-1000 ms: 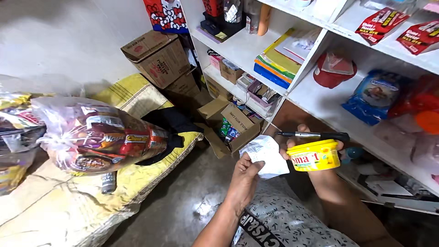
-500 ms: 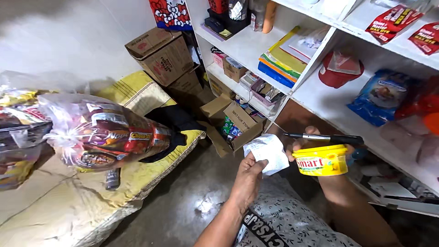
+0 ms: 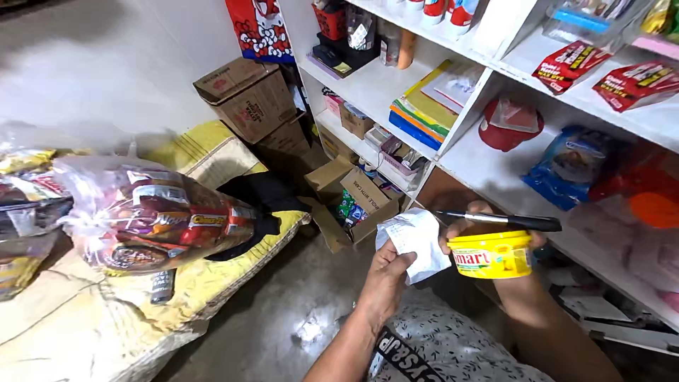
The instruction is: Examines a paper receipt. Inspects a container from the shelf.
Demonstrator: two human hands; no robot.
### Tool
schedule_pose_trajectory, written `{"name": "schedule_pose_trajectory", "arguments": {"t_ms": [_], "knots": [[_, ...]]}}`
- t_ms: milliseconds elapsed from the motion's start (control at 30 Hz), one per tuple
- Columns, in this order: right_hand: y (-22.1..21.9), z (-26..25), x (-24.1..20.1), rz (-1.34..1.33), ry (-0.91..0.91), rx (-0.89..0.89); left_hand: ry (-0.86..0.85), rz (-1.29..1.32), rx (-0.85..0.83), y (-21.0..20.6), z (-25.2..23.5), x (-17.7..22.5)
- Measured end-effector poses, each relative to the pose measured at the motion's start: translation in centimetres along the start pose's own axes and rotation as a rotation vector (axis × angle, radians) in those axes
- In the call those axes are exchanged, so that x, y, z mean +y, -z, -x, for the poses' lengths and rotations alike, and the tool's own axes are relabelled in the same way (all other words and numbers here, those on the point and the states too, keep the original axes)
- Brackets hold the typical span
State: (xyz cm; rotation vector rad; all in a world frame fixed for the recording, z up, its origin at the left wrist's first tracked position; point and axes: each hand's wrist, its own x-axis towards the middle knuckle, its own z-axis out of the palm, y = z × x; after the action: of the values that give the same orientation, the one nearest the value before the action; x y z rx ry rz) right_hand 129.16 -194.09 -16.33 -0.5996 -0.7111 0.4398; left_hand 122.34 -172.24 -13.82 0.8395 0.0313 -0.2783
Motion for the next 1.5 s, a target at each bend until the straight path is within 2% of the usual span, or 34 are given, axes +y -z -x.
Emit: {"name": "schedule_pose_trajectory", "arguments": {"t_ms": [167, 300, 633, 733, 967, 1500], "knots": [[1.3, 1.2, -2.7, 0.044, -0.028, -0.076, -0.015, 0.037, -0.061, -1.9, -0.8, -1.8], [1.8, 2.0, -4.2, 0.008, -0.046, -0.059, -0.038, 0.082, -0.064, -3.3, -1.3, -2.9], [2.4, 2.3, -5.4, 0.044, -0.127, -0.136, -0.007, 0.171, 0.102, -5.7, -0.9, -3.9], [1.7, 2.4, -5.4, 0.062, -0.131, -0.082, -0.015, 0.168, 0.122, -5.9, -0.8, -4.0], [3.4, 2.2, -5.4, 0.014, -0.176, -0.202, -0.059, 0.161, 0.108, -5.9, -0.5, -4.2], [2.6, 1.6, -4.6, 0.005, -0.185, -0.214, -0.085, 0.176, 0.092, -5.0, -0.1, -3.8]]}}
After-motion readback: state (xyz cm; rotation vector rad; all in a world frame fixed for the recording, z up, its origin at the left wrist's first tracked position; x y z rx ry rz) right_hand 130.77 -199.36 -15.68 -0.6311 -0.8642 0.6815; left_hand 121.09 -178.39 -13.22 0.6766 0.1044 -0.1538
